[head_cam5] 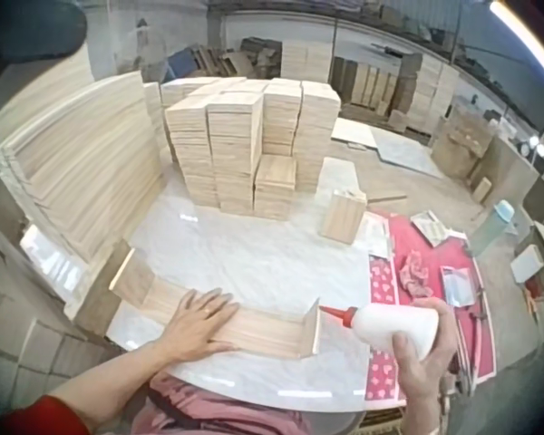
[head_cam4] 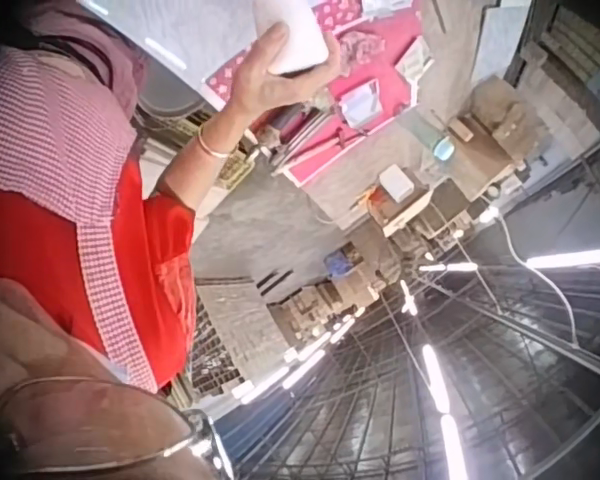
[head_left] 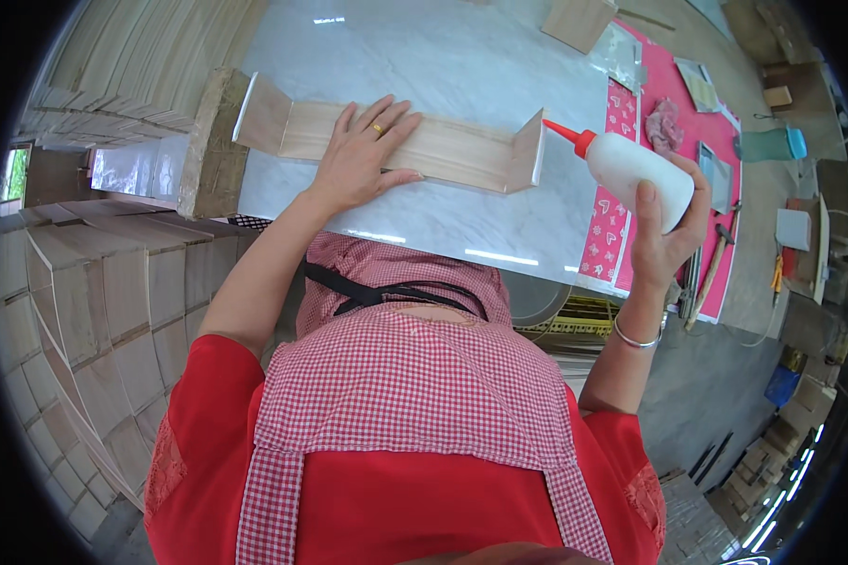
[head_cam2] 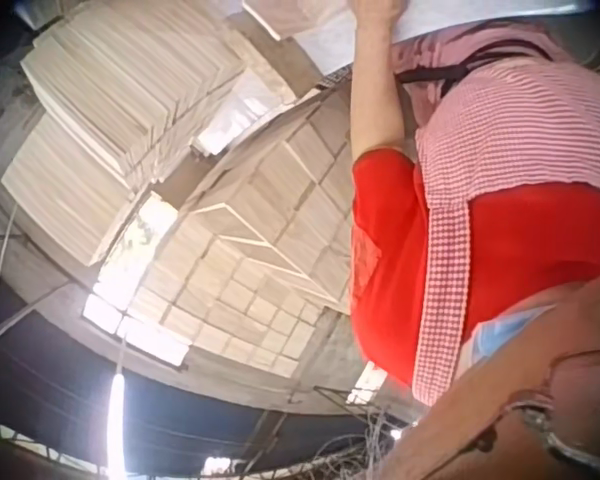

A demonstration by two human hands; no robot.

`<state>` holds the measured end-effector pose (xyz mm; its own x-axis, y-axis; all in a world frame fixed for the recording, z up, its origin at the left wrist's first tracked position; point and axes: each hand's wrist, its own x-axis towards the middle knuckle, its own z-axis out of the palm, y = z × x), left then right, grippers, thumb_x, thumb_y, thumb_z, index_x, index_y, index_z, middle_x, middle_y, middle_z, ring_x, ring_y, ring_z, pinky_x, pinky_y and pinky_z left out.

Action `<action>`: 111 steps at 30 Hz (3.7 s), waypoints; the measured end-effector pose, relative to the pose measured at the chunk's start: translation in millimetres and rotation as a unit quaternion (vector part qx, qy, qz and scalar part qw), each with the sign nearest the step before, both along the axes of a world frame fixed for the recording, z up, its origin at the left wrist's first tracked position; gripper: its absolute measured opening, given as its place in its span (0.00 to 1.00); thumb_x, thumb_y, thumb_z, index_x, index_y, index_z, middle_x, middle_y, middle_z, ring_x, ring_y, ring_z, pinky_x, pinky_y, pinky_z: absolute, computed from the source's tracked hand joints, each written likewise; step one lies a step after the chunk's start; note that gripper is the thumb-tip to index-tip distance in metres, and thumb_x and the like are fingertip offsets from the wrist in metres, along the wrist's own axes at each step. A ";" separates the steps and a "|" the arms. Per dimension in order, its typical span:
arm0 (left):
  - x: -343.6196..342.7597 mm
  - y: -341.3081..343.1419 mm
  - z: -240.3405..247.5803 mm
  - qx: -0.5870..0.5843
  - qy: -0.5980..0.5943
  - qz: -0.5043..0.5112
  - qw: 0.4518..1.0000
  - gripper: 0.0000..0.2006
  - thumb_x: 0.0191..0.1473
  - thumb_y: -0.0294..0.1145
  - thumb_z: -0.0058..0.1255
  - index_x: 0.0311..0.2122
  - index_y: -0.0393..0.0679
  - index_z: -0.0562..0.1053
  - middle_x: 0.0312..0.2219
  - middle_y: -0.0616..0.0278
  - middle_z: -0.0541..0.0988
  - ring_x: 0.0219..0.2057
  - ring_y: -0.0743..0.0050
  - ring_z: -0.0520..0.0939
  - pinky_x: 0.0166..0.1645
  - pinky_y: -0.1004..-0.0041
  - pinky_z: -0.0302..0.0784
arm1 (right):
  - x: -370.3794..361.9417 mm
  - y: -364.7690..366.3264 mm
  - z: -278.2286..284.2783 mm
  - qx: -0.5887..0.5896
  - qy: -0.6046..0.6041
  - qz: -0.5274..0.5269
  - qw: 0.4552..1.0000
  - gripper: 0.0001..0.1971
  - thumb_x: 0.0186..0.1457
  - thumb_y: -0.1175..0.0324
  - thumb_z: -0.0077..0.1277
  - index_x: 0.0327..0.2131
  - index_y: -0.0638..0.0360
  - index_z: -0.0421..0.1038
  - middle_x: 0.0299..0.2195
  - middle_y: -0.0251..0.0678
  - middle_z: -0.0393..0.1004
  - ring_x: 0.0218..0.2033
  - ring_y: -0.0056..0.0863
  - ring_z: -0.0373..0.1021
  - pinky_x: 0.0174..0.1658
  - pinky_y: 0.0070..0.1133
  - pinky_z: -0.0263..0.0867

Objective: Assembling wooden boxes by applying glue to joints and using a pneumatic nail gun to secure the pieces.

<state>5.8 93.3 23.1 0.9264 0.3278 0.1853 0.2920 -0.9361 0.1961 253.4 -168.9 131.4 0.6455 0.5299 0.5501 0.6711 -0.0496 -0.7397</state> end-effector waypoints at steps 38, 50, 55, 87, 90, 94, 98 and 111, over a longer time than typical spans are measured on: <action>-145.1 268.9 368.2 0.064 0.046 0.508 0.858 0.44 0.44 0.70 0.55 0.46 0.29 0.76 0.46 0.39 0.78 0.46 0.46 0.79 0.51 0.56 0.74 | 121.9 19.8 -110.2 -0.076 -0.027 -0.222 0.972 0.16 0.58 0.65 0.54 0.44 0.68 0.68 0.39 0.44 0.70 0.40 0.36 0.70 0.44 0.27 0.68; -155.5 276.2 348.8 0.062 -0.048 0.557 0.826 0.39 0.41 0.69 0.59 0.41 0.35 0.80 0.44 0.47 0.80 0.45 0.51 0.81 0.48 0.60 0.76 | 102.2 14.2 -93.2 -0.040 0.030 -0.195 0.979 0.13 0.59 0.71 0.53 0.44 0.68 0.67 0.40 0.43 0.69 0.40 0.34 0.70 0.47 0.27 0.67; -159.9 286.8 344.3 0.119 -0.047 0.537 0.834 0.35 0.42 0.65 0.60 0.39 0.36 0.80 0.41 0.48 0.82 0.43 0.52 0.82 0.46 0.60 0.77 | 104.2 11.5 -96.8 -0.026 -0.001 -0.183 0.983 0.14 0.60 0.68 0.52 0.46 0.66 0.67 0.42 0.41 0.72 0.41 0.29 0.72 0.43 0.24 0.70; -148.8 289.7 364.3 0.055 0.088 0.521 0.847 0.49 0.33 0.71 0.62 0.45 0.28 0.77 0.45 0.39 0.79 0.47 0.47 0.79 0.51 0.60 0.74 | 78.5 12.3 -94.3 -0.056 -0.036 -0.135 0.989 0.15 0.61 0.68 0.51 0.47 0.69 0.66 0.43 0.45 0.71 0.45 0.37 0.69 0.50 0.29 0.66; -148.2 290.1 362.8 0.038 0.067 0.519 0.851 0.50 0.31 0.71 0.64 0.45 0.26 0.76 0.46 0.38 0.78 0.48 0.48 0.79 0.51 0.60 0.74 | 79.8 13.2 -96.4 -0.054 -0.025 -0.138 0.989 0.16 0.61 0.67 0.51 0.47 0.69 0.66 0.44 0.47 0.71 0.46 0.38 0.69 0.50 0.29 0.66; -149.6 291.5 364.0 0.016 0.052 0.514 0.856 0.51 0.30 0.69 0.65 0.47 0.25 0.75 0.48 0.37 0.77 0.49 0.47 0.78 0.52 0.61 0.73 | 80.4 13.4 -98.2 -0.050 -0.012 -0.134 0.990 0.16 0.61 0.67 0.51 0.48 0.69 0.66 0.44 0.47 0.71 0.46 0.38 0.70 0.51 0.29 0.66; -152.8 286.3 367.8 0.014 0.033 0.515 0.857 0.50 0.30 0.66 0.67 0.48 0.26 0.73 0.49 0.37 0.76 0.50 0.47 0.78 0.53 0.61 0.73 | 72.1 13.2 -91.6 -0.057 -0.014 -0.141 0.988 0.16 0.61 0.67 0.51 0.48 0.69 0.66 0.44 0.47 0.71 0.46 0.38 0.69 0.51 0.29 0.66; -102.3 204.1 384.3 0.232 -0.212 0.264 0.912 0.21 0.46 0.43 0.59 0.44 0.42 0.77 0.35 0.47 0.81 0.39 0.47 0.81 0.44 0.61 0.76 | 35.0 39.4 -36.8 0.003 0.015 -0.091 0.996 0.12 0.61 0.70 0.50 0.45 0.68 0.67 0.42 0.44 0.70 0.42 0.33 0.69 0.48 0.24 0.66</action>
